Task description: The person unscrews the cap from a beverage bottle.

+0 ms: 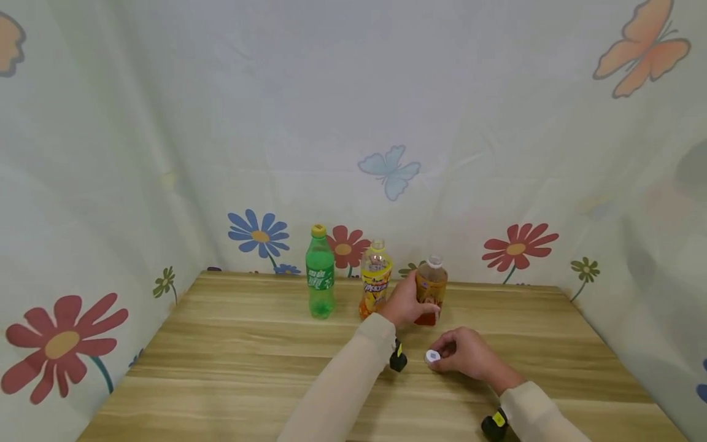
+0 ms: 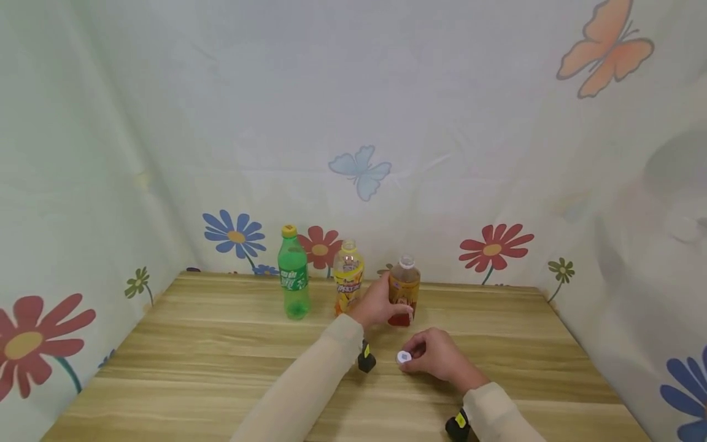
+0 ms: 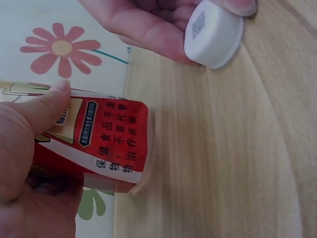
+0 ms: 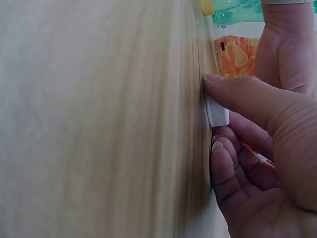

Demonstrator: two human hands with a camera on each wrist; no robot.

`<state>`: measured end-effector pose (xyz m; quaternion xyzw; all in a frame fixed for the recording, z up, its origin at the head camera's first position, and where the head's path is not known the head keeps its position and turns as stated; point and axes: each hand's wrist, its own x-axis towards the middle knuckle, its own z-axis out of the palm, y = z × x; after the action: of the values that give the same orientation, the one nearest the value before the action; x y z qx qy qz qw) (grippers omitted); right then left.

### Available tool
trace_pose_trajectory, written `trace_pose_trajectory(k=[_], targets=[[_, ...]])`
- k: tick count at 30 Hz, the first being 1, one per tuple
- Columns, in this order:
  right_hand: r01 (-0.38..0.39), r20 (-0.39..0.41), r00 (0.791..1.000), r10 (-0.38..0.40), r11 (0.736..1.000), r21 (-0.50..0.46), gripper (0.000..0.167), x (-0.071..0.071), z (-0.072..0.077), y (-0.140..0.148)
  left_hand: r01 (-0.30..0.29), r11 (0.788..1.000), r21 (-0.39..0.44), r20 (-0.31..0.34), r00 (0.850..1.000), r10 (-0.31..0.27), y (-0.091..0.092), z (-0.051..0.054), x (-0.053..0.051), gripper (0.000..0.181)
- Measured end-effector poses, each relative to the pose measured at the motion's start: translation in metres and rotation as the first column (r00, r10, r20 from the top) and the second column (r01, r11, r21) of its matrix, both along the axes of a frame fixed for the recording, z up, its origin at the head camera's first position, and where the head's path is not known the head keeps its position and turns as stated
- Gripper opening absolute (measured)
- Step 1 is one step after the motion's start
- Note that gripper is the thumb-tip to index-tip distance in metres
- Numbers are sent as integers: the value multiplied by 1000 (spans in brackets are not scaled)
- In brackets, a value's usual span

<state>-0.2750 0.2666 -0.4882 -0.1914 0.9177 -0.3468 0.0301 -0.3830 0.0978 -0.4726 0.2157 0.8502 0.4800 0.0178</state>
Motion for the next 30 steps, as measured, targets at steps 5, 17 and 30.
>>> trace_pose_trajectory(k=[5, 17, 30], targets=[[-1, 7, 1000, 1, 1000, -1, 23, 1, 1, 0, -10, 1000, -26, -3, 1000, 10, 1, 2, 1, 89], [17, 24, 1000, -16, 1000, -16, 27, 2, 0, 0, -19, 999, -37, -13, 1000, 19, 1, 0, 1, 93], [15, 4, 1000, -15, 1000, -20, 30, 4, 0, 1, -36, 995, -90, -17, 999, 35, -1, -5, 5, 100]])
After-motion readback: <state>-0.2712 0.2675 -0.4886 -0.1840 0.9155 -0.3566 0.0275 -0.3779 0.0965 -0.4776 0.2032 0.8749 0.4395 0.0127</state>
